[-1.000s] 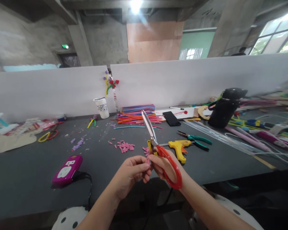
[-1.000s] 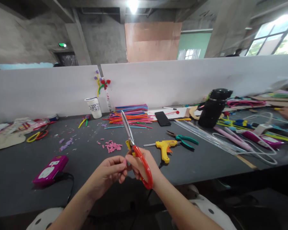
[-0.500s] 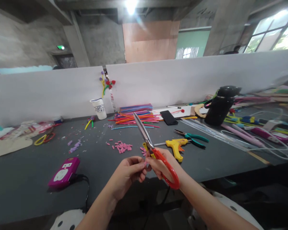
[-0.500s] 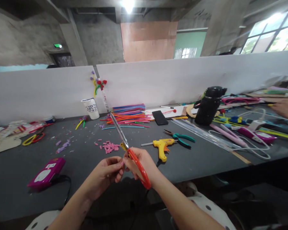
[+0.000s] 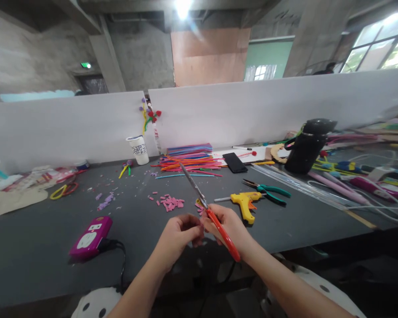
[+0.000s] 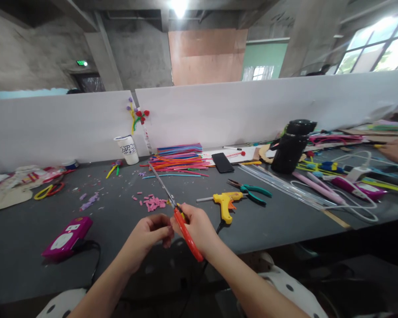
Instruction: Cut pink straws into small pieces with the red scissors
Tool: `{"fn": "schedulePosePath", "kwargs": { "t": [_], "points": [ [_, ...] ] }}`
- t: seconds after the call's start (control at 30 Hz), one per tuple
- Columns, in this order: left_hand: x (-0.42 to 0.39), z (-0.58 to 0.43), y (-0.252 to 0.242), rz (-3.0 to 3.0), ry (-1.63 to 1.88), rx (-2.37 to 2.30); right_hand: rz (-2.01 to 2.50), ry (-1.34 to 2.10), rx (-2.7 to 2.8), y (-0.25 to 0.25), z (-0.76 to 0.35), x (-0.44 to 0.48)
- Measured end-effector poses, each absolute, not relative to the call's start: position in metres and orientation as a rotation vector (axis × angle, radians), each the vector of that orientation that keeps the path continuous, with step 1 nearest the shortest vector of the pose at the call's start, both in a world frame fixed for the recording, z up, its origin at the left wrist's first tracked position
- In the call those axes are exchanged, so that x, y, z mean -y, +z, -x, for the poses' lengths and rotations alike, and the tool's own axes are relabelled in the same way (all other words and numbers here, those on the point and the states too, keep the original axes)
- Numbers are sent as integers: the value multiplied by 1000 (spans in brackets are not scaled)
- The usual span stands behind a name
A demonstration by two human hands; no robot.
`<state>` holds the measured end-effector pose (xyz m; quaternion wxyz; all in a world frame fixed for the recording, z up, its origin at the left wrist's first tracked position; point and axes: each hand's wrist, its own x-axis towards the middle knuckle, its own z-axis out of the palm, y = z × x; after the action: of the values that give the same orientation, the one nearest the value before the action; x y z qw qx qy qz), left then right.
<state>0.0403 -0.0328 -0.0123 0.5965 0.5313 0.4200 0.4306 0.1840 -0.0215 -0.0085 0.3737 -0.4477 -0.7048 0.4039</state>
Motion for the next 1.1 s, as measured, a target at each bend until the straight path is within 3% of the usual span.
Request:
{"fn": "schedulePosePath", "kwargs": {
  "t": [0.4, 1.1],
  "points": [
    [27, -18, 5, -892, 1469, -940, 1444, 138, 2315, -22, -188, 36],
    [29, -15, 8, -953, 1516, -893, 1402, -5, 2348, -32, -190, 39]
  ]
}}
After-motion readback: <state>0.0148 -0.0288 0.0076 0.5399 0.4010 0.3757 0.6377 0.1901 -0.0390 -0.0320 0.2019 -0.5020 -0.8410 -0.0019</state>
